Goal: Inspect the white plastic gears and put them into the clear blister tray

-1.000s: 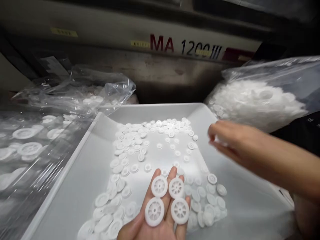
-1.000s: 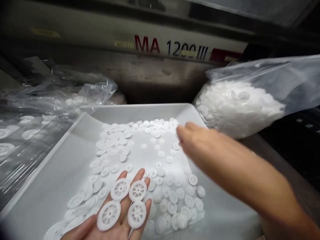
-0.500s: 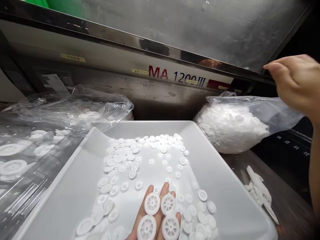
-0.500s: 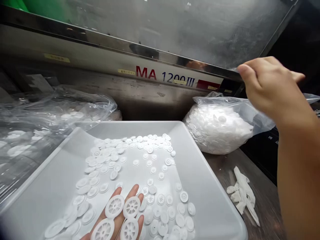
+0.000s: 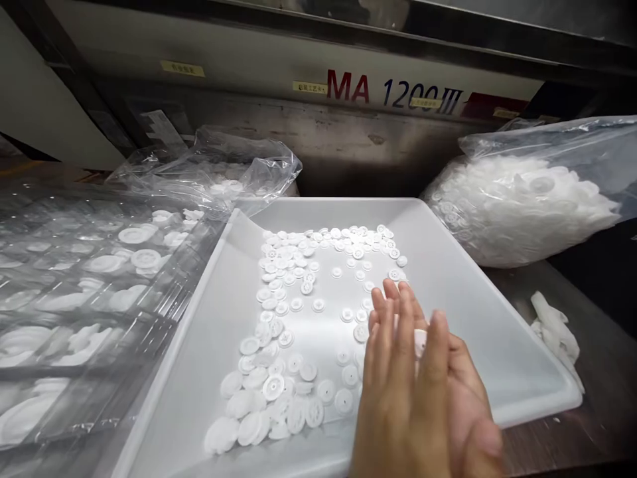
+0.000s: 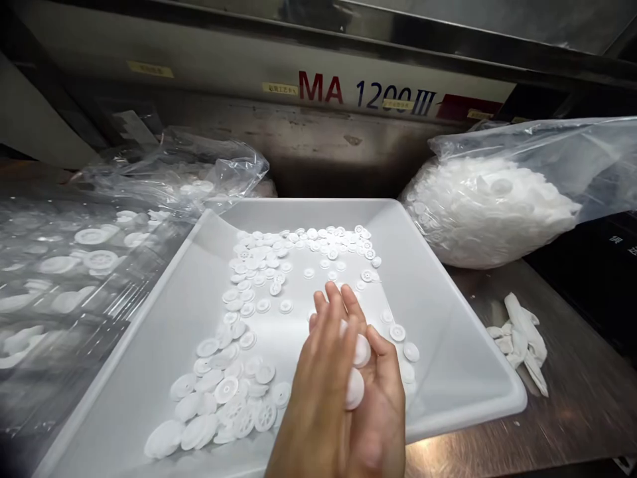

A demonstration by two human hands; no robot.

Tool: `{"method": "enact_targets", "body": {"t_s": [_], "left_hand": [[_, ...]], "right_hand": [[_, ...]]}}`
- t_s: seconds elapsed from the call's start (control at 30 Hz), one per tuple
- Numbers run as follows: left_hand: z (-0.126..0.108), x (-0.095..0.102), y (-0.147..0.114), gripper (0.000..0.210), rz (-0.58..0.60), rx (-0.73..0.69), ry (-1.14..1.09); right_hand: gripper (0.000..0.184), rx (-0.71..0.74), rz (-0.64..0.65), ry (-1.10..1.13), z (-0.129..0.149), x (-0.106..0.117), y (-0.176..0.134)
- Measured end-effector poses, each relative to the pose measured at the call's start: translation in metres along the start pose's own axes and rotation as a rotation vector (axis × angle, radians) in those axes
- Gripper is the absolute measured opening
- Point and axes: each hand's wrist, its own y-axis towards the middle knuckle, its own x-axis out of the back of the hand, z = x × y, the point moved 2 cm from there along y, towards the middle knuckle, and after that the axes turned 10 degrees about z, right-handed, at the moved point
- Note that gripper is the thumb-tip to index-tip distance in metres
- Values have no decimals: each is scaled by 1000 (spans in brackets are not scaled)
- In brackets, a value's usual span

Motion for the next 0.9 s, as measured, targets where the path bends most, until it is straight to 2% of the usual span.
{"method": "enact_targets", "body": {"t_s": [0.07, 0.17, 0.23, 0.3, 0.4, 0.57, 0.77, 0.9], "left_hand": [[-3, 9, -2, 45, -36, -50, -1], [-7, 18, -3, 51, -162, -17, -94], [-9, 17, -4, 52, -250, 3, -97], [-10, 14, -5, 53, -286, 0, -45], [-11, 12, -6, 54, -311, -4, -43], [-17, 22, -1, 51, -333, 83, -237], [-21, 36, 11, 42, -343, 266, -538], [-17, 42, 13, 42, -291, 346, -655]], "right_hand": [[41, -52, -28, 107, 0, -5, 1], [56, -119, -14, 185, 4, -11, -1], [63, -152, 23, 260, 6, -15, -2], [67, -152, 66, 332, 8, -17, -3], [68, -137, 121, 418, 8, -16, -3], [65, -112, 159, 506, 9, -12, -4], [65, -99, 151, 540, 10, -11, -3], [68, -64, 109, 549, 11, -11, -1]]}}
